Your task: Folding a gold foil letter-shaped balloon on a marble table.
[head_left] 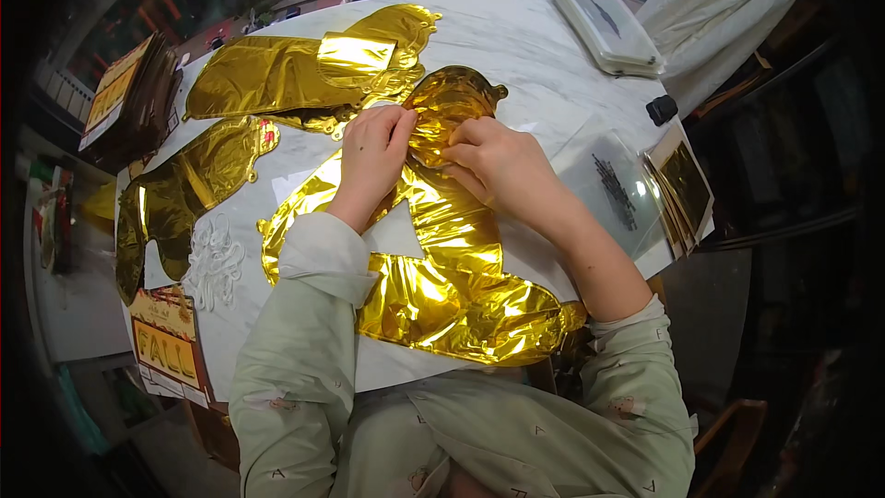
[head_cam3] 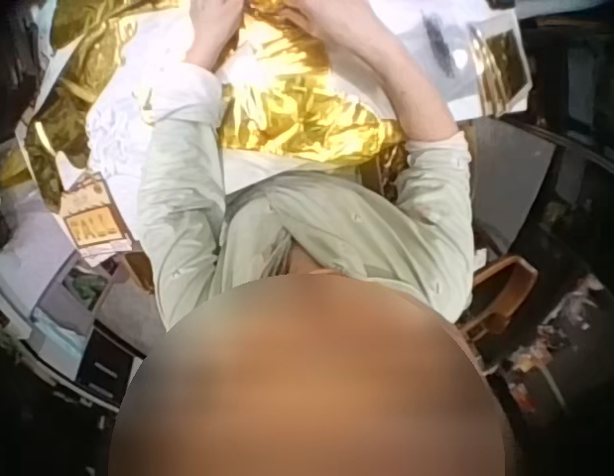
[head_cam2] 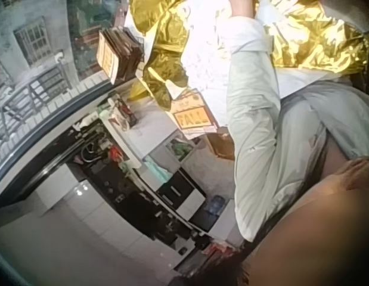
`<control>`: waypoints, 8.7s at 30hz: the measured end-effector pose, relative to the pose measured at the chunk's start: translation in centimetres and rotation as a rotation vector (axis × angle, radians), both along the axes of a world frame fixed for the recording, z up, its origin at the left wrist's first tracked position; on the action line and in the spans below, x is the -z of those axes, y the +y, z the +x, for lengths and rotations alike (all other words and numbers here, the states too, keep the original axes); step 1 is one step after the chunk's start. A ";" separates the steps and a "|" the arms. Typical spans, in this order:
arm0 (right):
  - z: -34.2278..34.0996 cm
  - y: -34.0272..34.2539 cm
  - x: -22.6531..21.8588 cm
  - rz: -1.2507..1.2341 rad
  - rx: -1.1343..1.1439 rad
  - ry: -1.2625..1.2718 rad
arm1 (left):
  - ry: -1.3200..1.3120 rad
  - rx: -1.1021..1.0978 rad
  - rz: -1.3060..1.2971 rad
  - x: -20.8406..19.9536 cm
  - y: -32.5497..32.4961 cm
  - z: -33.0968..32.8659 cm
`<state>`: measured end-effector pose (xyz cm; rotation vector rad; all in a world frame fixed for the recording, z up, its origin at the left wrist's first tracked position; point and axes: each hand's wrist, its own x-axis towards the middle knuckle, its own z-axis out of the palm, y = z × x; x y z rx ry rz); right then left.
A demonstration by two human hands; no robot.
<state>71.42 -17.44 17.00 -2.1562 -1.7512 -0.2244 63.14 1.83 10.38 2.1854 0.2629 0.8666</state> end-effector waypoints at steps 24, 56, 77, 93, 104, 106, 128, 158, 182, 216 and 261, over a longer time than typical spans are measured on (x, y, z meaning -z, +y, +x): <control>-0.1 1.7 1.7 0.304 0.011 -0.240 | 0.016 0.003 -0.036 -0.1 0.0 0.1; 0.5 3.1 2.9 0.293 0.086 0.153 | -0.030 0.009 -0.093 1.0 0.5 -0.1; 0.6 1.8 0.7 0.533 0.101 0.219 | 0.099 -0.008 -0.026 -0.2 -0.2 0.1; 0.7 -0.8 -2.2 -0.021 -0.137 0.189 | 0.078 0.001 0.019 0.0 0.1 0.0; -0.1 -0.9 -1.8 -0.160 -0.003 0.044 | 0.055 -0.001 0.013 -0.3 0.0 0.1; -0.4 -0.9 -1.6 -0.198 -0.002 0.067 | 0.072 0.002 -0.009 -0.2 0.1 0.1; 4.9 0.4 2.0 0.424 0.252 0.204 | 0.088 -0.017 0.032 0.3 0.0 0.1; 2.7 0.6 -1.3 0.534 0.114 0.252 | -0.007 -0.015 -0.045 0.0 0.0 -0.1; 3.9 1.9 2.0 -0.036 0.211 0.558 | 0.064 0.079 0.099 0.3 0.4 -0.6; 0.5 0.1 0.7 0.026 0.160 0.422 | 0.126 0.082 0.013 -0.5 0.3 -0.9; -0.5 0.4 0.3 0.090 0.100 0.273 | 0.061 0.018 0.008 0.9 0.5 -0.3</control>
